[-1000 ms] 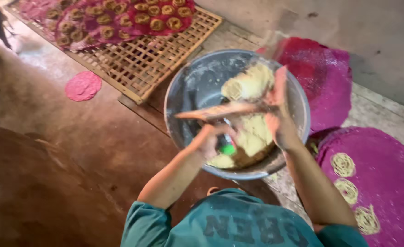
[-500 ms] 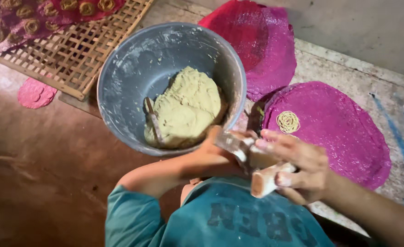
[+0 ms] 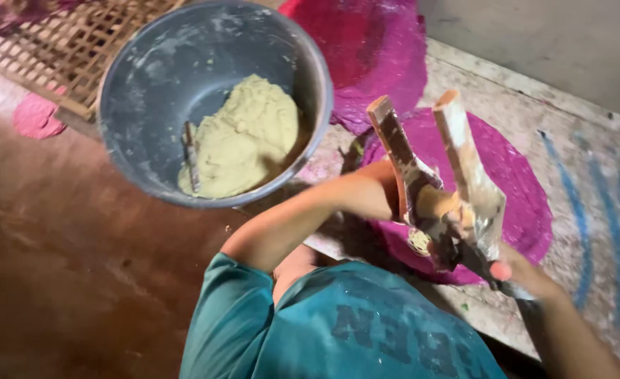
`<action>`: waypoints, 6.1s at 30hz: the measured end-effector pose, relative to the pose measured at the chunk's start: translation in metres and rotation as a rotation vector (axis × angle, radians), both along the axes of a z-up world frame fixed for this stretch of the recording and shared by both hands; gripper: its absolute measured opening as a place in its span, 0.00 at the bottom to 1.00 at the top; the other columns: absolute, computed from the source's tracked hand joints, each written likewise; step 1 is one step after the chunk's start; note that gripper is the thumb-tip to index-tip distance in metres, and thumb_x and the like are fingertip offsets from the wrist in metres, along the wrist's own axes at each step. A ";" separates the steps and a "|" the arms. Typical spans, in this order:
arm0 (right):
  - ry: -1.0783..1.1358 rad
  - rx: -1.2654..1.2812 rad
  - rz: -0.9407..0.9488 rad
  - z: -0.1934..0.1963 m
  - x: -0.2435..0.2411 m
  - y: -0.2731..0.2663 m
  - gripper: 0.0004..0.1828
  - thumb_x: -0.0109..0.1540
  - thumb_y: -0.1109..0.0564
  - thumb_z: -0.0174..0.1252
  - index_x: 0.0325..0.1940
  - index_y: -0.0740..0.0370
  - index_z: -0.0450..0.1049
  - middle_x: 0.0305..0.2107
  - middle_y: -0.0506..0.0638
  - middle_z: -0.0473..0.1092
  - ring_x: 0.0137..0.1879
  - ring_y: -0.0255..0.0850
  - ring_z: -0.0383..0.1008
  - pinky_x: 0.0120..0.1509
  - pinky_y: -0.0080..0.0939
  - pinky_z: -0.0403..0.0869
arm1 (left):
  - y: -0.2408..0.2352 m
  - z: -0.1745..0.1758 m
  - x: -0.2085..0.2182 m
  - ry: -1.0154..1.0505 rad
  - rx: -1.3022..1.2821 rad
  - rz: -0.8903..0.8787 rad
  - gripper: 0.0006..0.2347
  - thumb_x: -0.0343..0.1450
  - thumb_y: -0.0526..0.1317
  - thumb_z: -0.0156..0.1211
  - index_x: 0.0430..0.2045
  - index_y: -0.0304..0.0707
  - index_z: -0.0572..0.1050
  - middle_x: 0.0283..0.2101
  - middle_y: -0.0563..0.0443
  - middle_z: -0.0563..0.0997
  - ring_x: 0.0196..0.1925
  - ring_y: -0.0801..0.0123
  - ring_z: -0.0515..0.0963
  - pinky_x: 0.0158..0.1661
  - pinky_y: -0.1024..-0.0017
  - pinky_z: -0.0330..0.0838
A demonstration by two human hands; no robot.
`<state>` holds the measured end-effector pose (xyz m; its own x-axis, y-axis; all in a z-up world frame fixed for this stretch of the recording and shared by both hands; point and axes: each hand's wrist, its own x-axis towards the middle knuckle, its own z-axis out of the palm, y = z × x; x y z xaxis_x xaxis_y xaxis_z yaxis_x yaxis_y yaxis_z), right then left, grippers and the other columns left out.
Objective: The person uses a manual dough extruder to press dough through a nozzle, forming spiral-shaped strands onto a pink mat. They repeatedly scoop dough from a metal bowl, load it into the extruder, and extrude it in circular motions.
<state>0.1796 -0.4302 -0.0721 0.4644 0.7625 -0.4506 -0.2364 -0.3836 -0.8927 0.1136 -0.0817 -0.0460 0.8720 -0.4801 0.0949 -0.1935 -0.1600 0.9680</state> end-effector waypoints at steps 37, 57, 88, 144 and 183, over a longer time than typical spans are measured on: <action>0.441 -0.219 -0.194 -0.050 -0.002 0.009 0.54 0.57 0.18 0.42 0.61 0.70 0.69 0.46 0.57 0.77 0.49 0.47 0.77 0.55 0.48 0.75 | 0.007 -0.066 0.087 0.371 -1.448 -0.174 0.41 0.70 0.62 0.60 0.74 0.36 0.54 0.69 0.43 0.69 0.76 0.53 0.64 0.73 0.59 0.56; -0.221 -0.495 0.064 0.008 0.064 0.067 0.42 0.66 0.26 0.29 0.35 0.63 0.74 0.27 0.54 0.72 0.38 0.44 0.73 0.47 0.47 0.75 | -0.008 -0.126 0.165 0.218 -1.813 -0.141 0.11 0.75 0.50 0.46 0.40 0.45 0.66 0.38 0.56 0.72 0.47 0.67 0.73 0.56 0.62 0.70; -0.242 -0.499 -0.093 -0.002 0.062 0.043 0.38 0.67 0.27 0.36 0.33 0.64 0.72 0.22 0.52 0.70 0.29 0.41 0.71 0.35 0.43 0.73 | -0.019 -0.112 0.159 0.374 -1.750 0.064 0.16 0.72 0.51 0.38 0.39 0.40 0.68 0.40 0.51 0.75 0.47 0.64 0.74 0.52 0.65 0.70; -0.325 -0.685 -0.092 0.022 0.127 0.099 0.40 0.69 0.30 0.27 0.34 0.64 0.72 0.20 0.52 0.69 0.25 0.42 0.72 0.36 0.46 0.77 | 0.007 -0.107 0.235 0.571 -1.683 0.402 0.20 0.72 0.60 0.40 0.17 0.47 0.64 0.18 0.59 0.65 0.25 0.70 0.66 0.39 0.62 0.65; -0.546 -0.326 -0.468 -0.047 0.143 0.056 0.29 0.71 0.35 0.44 0.33 0.62 0.68 0.19 0.45 0.63 0.25 0.34 0.63 0.30 0.40 0.65 | -0.012 -0.200 0.209 0.746 -0.231 0.365 0.26 0.77 0.56 0.32 0.67 0.42 0.61 0.54 0.54 0.83 0.19 0.79 0.67 0.18 0.81 0.55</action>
